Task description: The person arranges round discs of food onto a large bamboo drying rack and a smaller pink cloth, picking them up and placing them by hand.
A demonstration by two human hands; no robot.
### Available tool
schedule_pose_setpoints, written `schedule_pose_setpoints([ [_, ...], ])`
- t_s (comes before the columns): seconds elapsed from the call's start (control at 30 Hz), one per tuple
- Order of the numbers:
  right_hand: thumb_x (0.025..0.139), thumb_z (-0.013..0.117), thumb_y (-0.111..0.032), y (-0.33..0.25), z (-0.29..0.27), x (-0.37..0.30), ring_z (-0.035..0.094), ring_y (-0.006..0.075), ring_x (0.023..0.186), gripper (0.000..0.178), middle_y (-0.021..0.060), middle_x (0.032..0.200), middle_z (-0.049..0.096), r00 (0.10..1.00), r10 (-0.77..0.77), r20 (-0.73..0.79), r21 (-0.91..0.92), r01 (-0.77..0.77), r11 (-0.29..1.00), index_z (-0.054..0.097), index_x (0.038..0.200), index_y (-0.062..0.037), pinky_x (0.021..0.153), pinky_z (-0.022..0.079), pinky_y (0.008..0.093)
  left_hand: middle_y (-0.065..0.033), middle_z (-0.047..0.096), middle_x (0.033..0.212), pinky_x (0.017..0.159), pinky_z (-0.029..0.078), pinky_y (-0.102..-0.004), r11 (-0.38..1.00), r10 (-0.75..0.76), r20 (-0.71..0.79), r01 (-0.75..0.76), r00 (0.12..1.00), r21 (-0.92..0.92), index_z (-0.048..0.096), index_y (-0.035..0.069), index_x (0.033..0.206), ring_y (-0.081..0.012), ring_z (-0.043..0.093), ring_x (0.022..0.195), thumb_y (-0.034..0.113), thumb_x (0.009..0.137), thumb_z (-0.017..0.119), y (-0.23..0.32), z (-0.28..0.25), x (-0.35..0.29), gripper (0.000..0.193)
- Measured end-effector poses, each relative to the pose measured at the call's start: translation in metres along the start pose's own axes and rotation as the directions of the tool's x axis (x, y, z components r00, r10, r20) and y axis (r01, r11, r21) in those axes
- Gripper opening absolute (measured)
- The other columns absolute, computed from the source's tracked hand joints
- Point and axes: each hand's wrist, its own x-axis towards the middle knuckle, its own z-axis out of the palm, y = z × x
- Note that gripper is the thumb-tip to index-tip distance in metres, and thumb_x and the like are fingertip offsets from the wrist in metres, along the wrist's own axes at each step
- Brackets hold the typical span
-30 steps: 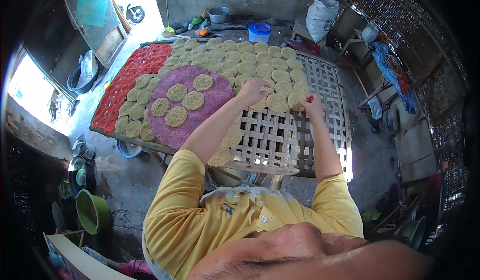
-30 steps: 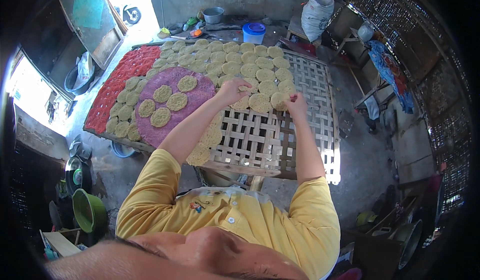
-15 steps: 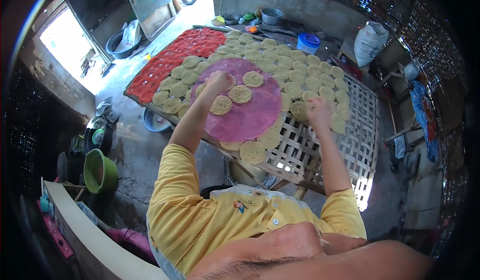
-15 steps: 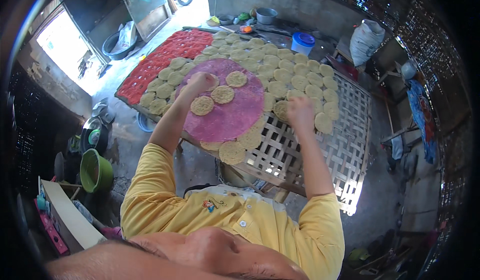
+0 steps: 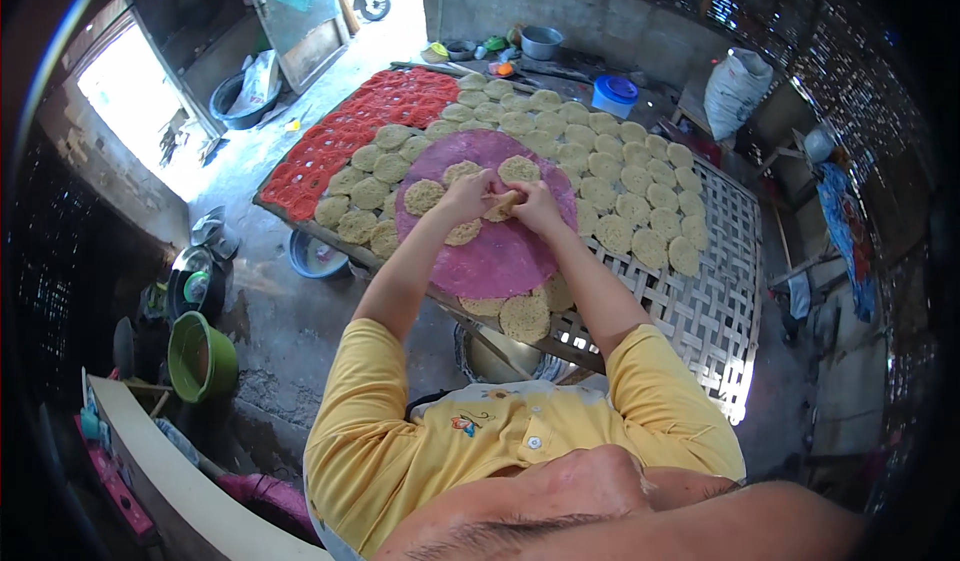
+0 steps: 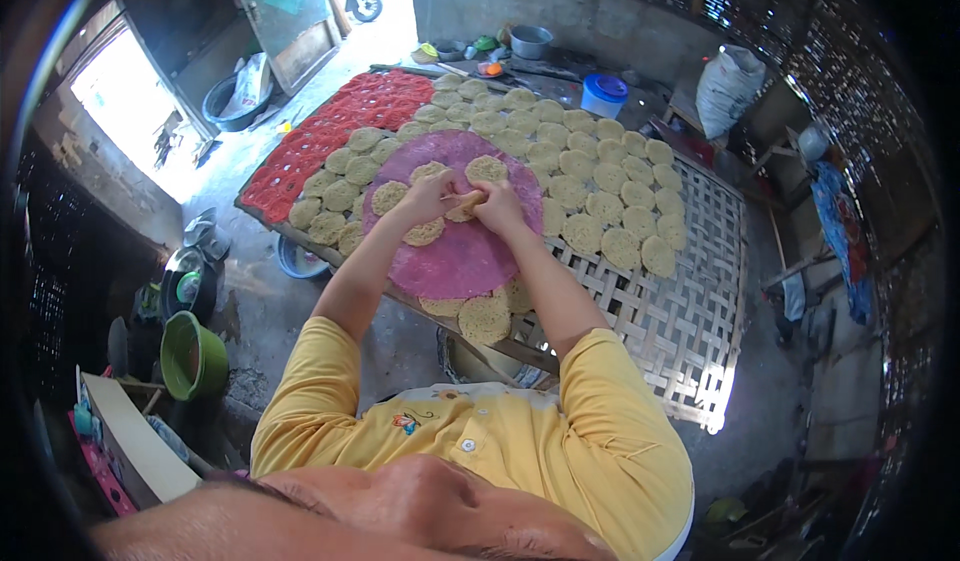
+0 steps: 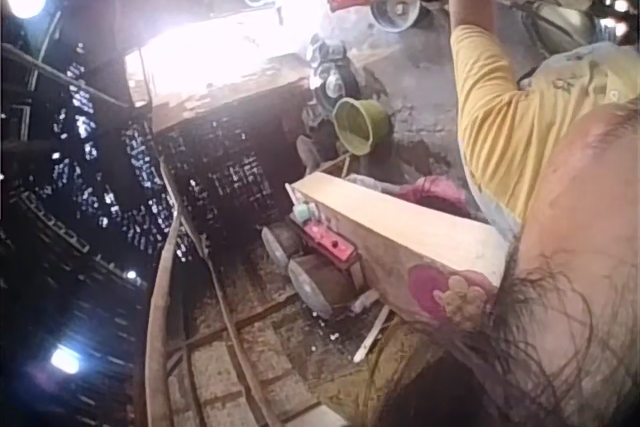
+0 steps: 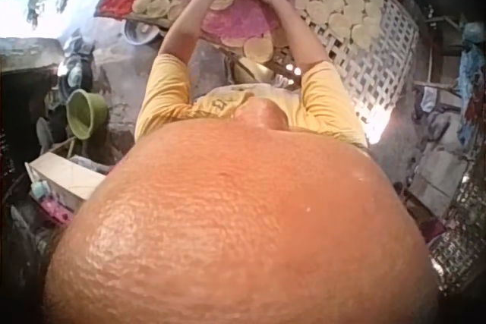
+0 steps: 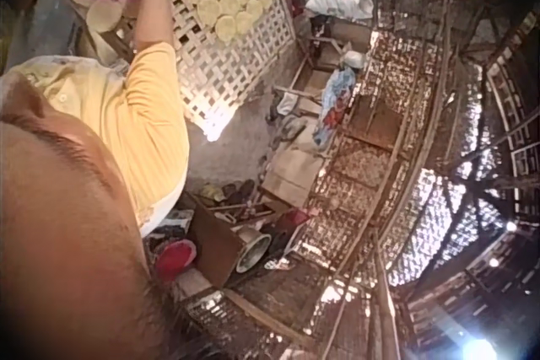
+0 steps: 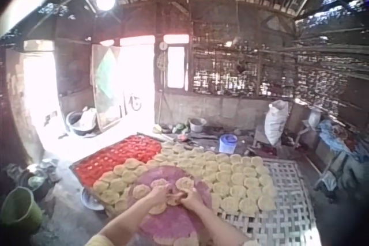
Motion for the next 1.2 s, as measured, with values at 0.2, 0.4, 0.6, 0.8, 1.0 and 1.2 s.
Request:
schedule_pose_setpoints([
  [0.2,0.066,0.067,-0.010,-0.021,-0.070,-0.025,0.051,0.0070,0.064,0.023,0.0020,0.071,0.056,0.957,-0.029,0.290,0.311,-0.065,0.948,0.061,0.088,-0.0053,0.057,0.042,0.0212,-0.0078,0.058,0.078,0.066,0.046,-0.0298,0.966,0.184,0.015,-0.178,0.983,-0.187,0.050,0.005,0.093,-0.0179,0.058,0.075,0.007,0.067,0.066,0.053,-0.024,-0.013,0.031],
  [0.4,0.066,0.063,-0.015,-0.001,-0.169,-0.056,0.055,0.0177,0.063,0.021,0.0085,0.072,0.059,0.959,0.045,0.281,0.176,-0.097,0.980,0.062,0.085,-0.0056,0.060,0.043,0.0294,-0.0076,0.060,0.080,0.069,0.047,-0.0294,0.913,0.237,0.127,-0.176,0.963,-0.368,0.050,0.006,0.103,-0.0175,0.059,0.076,0.006,0.067,0.066,0.100,0.025,0.014,0.040],
  [0.6,0.065,0.058,-0.008,0.041,-0.175,-0.086,0.054,0.0281,0.075,0.015,0.0105,0.076,0.058,0.990,-0.137,0.027,-0.264,0.139,0.954,0.061,0.080,-0.0058,0.068,0.043,0.0357,-0.0072,0.059,0.079,0.068,0.046,-0.0319,0.906,0.343,0.166,-0.279,0.924,-0.319,0.048,0.008,0.111,-0.0207,0.059,0.075,0.002,0.064,0.063,0.116,0.088,0.034,0.049],
  [0.8,0.062,0.060,-0.006,0.043,-0.157,-0.126,0.051,0.0260,0.079,0.015,0.0085,0.076,0.057,0.974,-0.208,0.091,-0.289,0.226,0.930,0.059,0.077,-0.0062,0.072,0.041,0.0349,-0.0062,0.058,0.077,0.069,0.046,-0.0333,0.944,0.328,0.383,-0.287,0.864,-0.160,0.047,0.009,0.114,-0.0228,0.058,0.074,0.002,0.064,0.062,0.103,0.101,0.012,0.053],
  [1.0,0.063,0.060,-0.005,0.039,-0.156,-0.137,0.050,0.0240,0.082,0.014,0.0067,0.083,0.056,0.954,-0.279,0.108,-0.322,0.299,0.898,0.058,0.076,-0.0060,0.075,0.041,0.0339,-0.0047,0.058,0.078,0.070,0.044,-0.0350,0.889,0.457,0.306,-0.433,0.835,-0.147,0.045,0.011,0.116,-0.0244,0.057,0.074,0.001,0.064,0.061,0.092,0.107,-0.005,0.055],
  [1.2,0.064,0.060,-0.006,0.035,-0.160,-0.147,0.050,0.0242,0.082,0.020,0.0071,0.083,0.055,0.930,-0.341,0.138,-0.297,0.367,0.881,0.059,0.083,-0.0055,0.075,0.041,0.0341,-0.0043,0.059,0.084,0.076,0.044,-0.0330,0.915,0.385,0.363,-0.301,0.849,-0.267,0.046,0.012,0.116,-0.0204,0.057,0.082,0.004,0.064,0.063,0.098,0.095,-0.007,0.055],
])
